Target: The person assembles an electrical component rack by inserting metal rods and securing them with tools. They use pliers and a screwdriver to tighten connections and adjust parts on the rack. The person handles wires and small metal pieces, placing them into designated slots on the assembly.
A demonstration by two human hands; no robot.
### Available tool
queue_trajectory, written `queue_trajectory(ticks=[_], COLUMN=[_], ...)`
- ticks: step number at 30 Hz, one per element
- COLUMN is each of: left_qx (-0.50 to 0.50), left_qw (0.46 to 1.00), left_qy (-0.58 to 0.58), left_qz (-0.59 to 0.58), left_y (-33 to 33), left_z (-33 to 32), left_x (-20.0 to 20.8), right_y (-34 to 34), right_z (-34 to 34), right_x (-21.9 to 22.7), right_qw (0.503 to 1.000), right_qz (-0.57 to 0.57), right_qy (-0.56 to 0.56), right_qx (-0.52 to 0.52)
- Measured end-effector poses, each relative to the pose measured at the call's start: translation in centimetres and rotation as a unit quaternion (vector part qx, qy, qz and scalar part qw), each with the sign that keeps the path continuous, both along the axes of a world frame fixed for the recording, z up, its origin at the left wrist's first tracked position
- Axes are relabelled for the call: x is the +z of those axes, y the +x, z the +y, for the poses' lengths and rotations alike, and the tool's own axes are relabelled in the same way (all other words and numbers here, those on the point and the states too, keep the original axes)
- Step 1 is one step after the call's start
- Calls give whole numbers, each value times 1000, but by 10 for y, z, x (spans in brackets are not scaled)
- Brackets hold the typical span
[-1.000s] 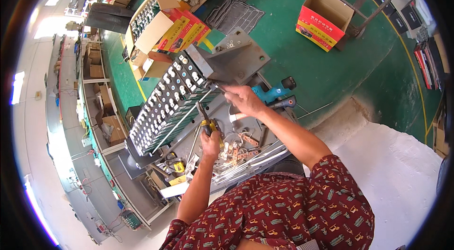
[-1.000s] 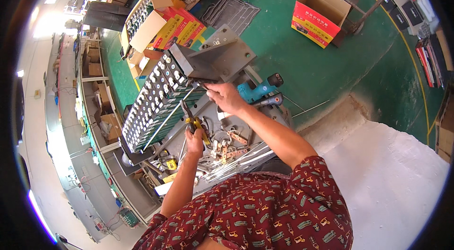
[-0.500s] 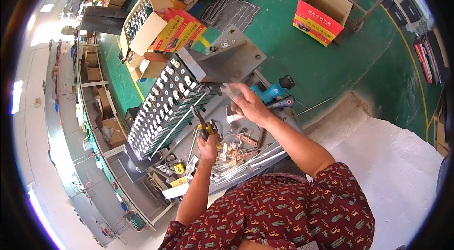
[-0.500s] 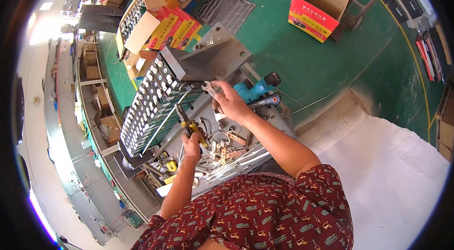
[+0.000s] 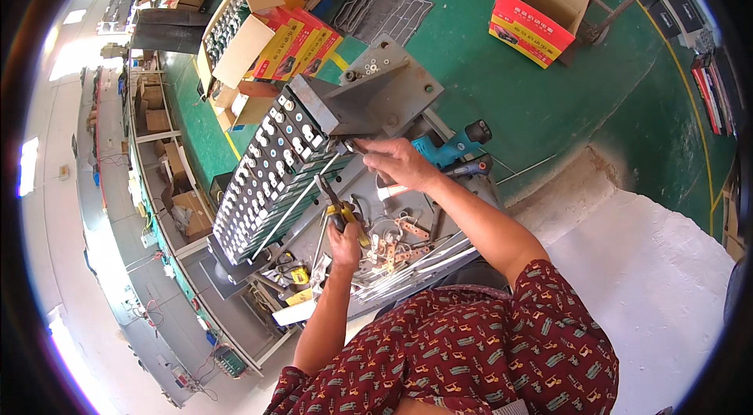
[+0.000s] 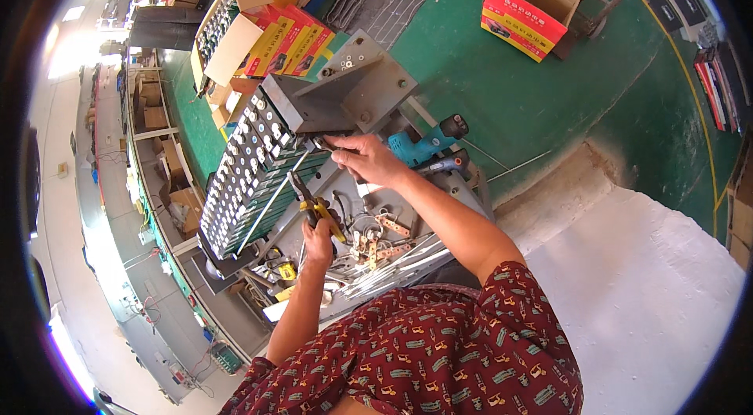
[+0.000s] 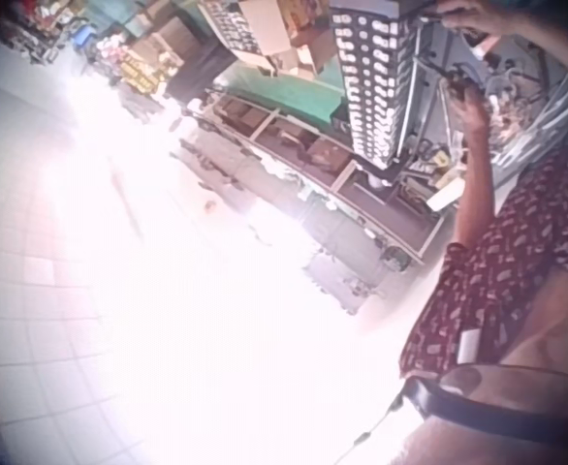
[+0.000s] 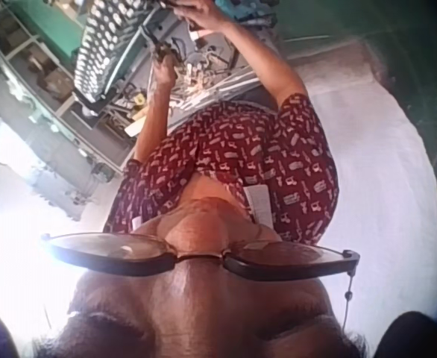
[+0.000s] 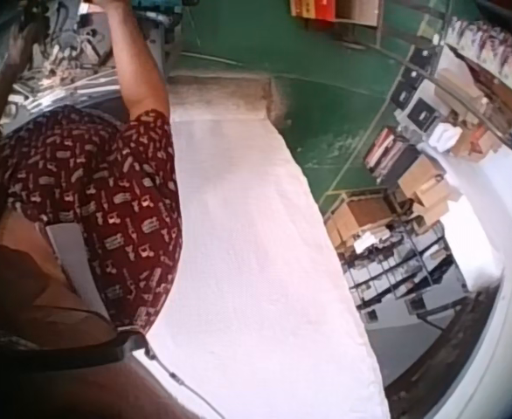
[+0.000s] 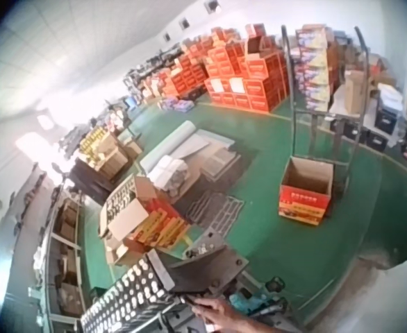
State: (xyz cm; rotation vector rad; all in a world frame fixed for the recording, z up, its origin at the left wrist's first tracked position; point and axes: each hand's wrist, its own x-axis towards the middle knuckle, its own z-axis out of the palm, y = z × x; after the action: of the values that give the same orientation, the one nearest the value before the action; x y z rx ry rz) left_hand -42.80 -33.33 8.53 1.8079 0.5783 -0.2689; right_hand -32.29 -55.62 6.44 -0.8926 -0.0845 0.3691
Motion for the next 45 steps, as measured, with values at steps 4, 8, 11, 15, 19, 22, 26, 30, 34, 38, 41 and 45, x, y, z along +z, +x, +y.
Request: queue_trajectory(ticks=[4, 8, 11, 15, 19, 22, 26, 30, 34, 38, 41, 45], left_qx=[-33, -32, -27, -23, -38, -38, -44, -44, -34, -40, -47, -36], left_qw=[999, 999, 999, 1000, 999, 999, 999, 998, 999, 999, 999, 999], left_qy=[0, -10, -23, -4, -3, 11, -4, 34, 2, 15, 14, -12], left_qz=[0, -19, -20, -17, -9, -8, -8, -15, -21, -4, -3, -4], left_y=[-3, -1, 4, 0, 2, 2, 4, 2, 2, 0, -2, 0], left_z=[15, 12, 3, 6, 2, 4, 1, 4, 4, 11, 15, 8], left_x=[-13, -11, -4, -3, 3, 2, 6, 0, -1, -6, -10, -4], right_y=[-4, -7, -6, -15, -22, -9, 10, -2, -7, -9, -19, -16], right_z=[7, 3, 7, -10, -1, 3, 3, 4, 9, -5, -18, -2], right_x=[27, 83, 79, 69, 27, 3, -14, 14, 74, 70, 61, 22], right_qw=[996, 967, 948, 965, 989, 998, 1000, 998, 953, 945, 972, 994], right_qz=[62, 249, 296, 251, 142, 55, -16, 69, 279, 294, 232, 106], right_qy=[-66, 53, 114, 62, 31, 34, 20, -1, 118, 130, 26, 11], right_qx=[-10, 29, 29, 44, 11, 12, 10, 4, 25, 56, 43, 0])
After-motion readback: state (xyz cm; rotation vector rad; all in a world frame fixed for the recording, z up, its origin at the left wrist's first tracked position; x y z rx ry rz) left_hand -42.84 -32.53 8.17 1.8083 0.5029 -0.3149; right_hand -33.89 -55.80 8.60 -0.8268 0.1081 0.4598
